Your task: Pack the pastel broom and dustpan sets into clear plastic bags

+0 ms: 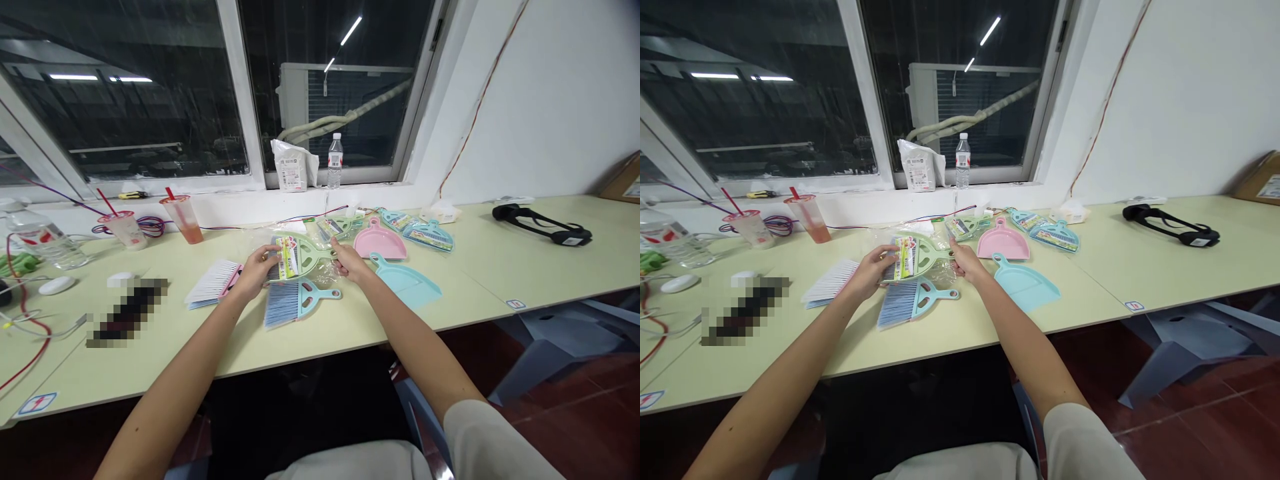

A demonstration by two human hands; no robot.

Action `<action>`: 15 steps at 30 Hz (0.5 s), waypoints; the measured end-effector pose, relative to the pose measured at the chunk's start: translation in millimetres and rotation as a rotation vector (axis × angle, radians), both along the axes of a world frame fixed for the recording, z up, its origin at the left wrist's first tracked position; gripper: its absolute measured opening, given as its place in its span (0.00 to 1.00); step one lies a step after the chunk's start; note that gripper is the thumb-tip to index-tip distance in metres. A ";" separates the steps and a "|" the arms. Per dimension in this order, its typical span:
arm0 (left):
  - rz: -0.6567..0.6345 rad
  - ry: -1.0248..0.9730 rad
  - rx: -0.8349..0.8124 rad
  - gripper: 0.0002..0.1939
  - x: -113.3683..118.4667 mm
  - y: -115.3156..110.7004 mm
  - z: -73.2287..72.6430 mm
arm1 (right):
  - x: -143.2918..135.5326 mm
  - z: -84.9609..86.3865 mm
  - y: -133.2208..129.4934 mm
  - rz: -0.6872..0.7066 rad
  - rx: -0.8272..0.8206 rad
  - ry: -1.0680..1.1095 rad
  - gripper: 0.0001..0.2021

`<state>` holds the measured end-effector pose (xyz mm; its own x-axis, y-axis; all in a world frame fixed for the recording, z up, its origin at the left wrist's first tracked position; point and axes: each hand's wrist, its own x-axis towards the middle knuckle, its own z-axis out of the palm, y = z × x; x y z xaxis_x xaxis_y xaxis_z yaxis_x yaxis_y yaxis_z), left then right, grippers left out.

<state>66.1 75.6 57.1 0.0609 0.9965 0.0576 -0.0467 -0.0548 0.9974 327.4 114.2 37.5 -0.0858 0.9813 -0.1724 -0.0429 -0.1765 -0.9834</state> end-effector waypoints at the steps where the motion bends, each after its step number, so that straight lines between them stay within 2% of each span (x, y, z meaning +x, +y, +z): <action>1: 0.007 -0.010 0.006 0.23 -1.5 1.2 -0.1 | 0.4 0.3 -0.1 -0.021 0.016 0.007 0.27; 4: 0.026 0.015 0.053 0.23 -7.2 7.3 -4.6 | 1.4 0.2 0.0 -0.052 0.029 0.017 0.26; 9: 0.041 0.114 0.088 0.21 -12.7 15.3 -14.0 | 1.7 -1.6 0.7 -0.022 0.033 0.005 0.27; 15: 0.060 0.056 0.042 0.21 -8.2 7.5 -3.0 | 1.6 1.6 -1.9 -0.034 0.020 0.013 0.26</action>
<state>57.9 83.2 54.0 0.0050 0.9952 0.0978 0.0133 -0.0978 0.9951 329.0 112.3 39.1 -0.0546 0.9869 -0.1521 -0.0608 -0.1553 -0.9860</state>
